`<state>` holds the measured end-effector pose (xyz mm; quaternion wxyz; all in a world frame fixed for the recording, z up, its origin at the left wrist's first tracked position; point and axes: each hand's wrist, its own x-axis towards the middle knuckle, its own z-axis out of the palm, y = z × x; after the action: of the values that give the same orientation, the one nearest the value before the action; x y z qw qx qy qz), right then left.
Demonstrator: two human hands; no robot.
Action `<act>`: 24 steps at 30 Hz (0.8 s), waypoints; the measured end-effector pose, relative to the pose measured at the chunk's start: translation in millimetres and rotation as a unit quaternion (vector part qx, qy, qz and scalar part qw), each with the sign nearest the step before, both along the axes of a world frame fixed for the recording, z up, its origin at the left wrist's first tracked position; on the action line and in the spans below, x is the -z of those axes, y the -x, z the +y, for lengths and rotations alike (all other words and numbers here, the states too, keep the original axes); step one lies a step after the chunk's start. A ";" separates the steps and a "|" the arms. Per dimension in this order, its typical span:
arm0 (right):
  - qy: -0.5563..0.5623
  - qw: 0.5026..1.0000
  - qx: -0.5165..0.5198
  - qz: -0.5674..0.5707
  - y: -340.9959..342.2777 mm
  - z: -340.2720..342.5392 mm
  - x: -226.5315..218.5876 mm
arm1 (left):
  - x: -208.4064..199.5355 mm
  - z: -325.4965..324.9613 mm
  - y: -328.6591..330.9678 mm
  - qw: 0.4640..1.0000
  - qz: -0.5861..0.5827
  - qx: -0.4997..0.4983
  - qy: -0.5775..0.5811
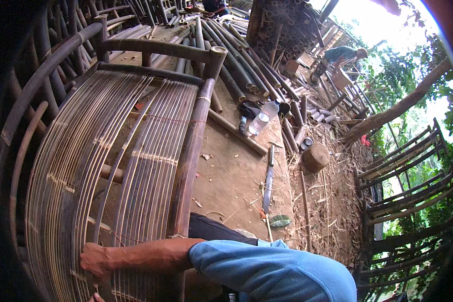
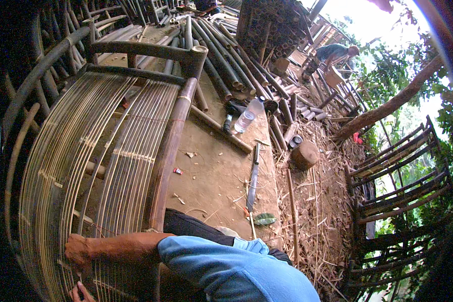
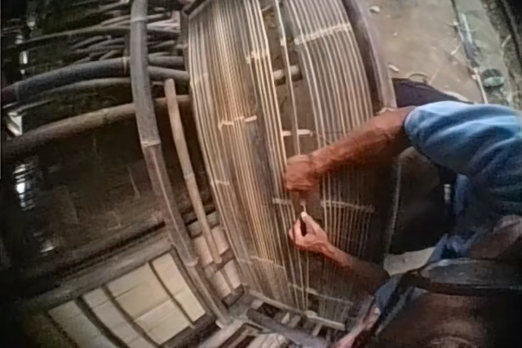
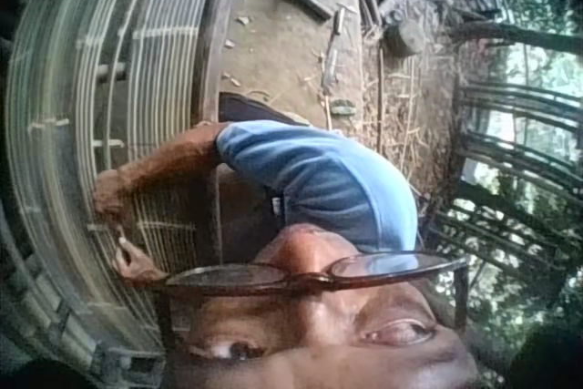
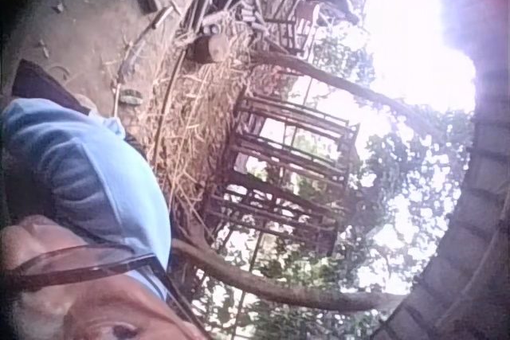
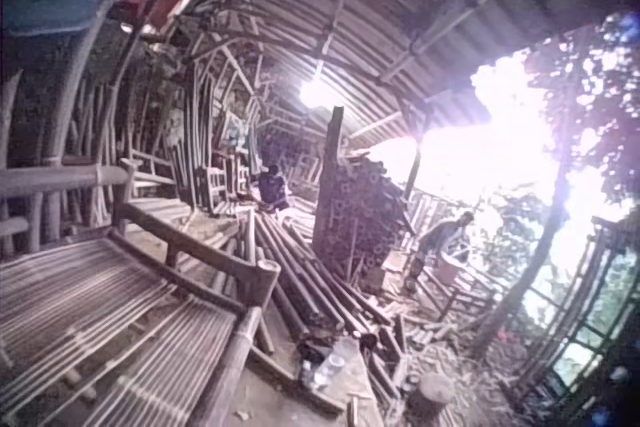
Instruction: The person weaves thin bamboo slats together using red string to create a large mat, threading the string through the slats and pulling it tight by hand.
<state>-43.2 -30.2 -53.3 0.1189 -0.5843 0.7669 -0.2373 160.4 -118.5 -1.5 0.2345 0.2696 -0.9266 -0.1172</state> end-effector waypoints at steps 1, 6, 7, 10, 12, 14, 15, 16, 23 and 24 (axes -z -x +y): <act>0.052 0.998 0.015 0.020 1.2 4.0 8.7 | 1.5 3.9 1.8 1.000 0.011 0.010 -0.015; 0.137 0.986 0.031 0.088 0.0 19.1 17.7 | 2.3 16.0 2.6 0.999 0.000 0.020 -0.032; 0.104 0.991 0.021 0.079 0.0 21.7 7.3 | 3.0 14.2 -0.3 0.999 -0.006 0.006 -0.031; 0.020 0.998 0.018 0.060 13.8 15.7 8.5 | 11.2 11.4 15.5 0.996 -0.063 -0.008 -0.056; -0.011 0.998 0.001 0.066 5.6 -1.5 6.5 | 61.5 -38.9 -13.4 0.997 -0.017 0.006 -0.078; -0.022 0.999 -0.041 0.028 12.5 2.9 -12.7 | 50.3 -24.8 -10.0 0.999 0.037 -0.012 -0.002; 0.077 0.995 -0.040 0.047 15.4 11.8 -11.7 | 27.2 -15.1 0.7 0.997 0.036 -0.008 -0.064; -0.057 0.998 -0.028 -0.020 30.3 8.2 9.1 | 34.9 -11.3 6.4 0.999 0.008 -0.015 -0.030; 0.115 0.992 -0.023 0.041 15.8 33.1 -47.4 | 13.5 -1.6 27.9 0.993 0.085 0.009 -0.084; 0.090 0.995 -0.023 0.037 3.2 29.5 -45.5 | 27.9 -0.8 18.5 0.991 0.112 -0.004 -0.078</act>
<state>-46.4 -0.7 -7.8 0.0425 -0.6186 0.7328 -0.2804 141.8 -119.4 -29.3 0.3154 0.2762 -0.8814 -0.2179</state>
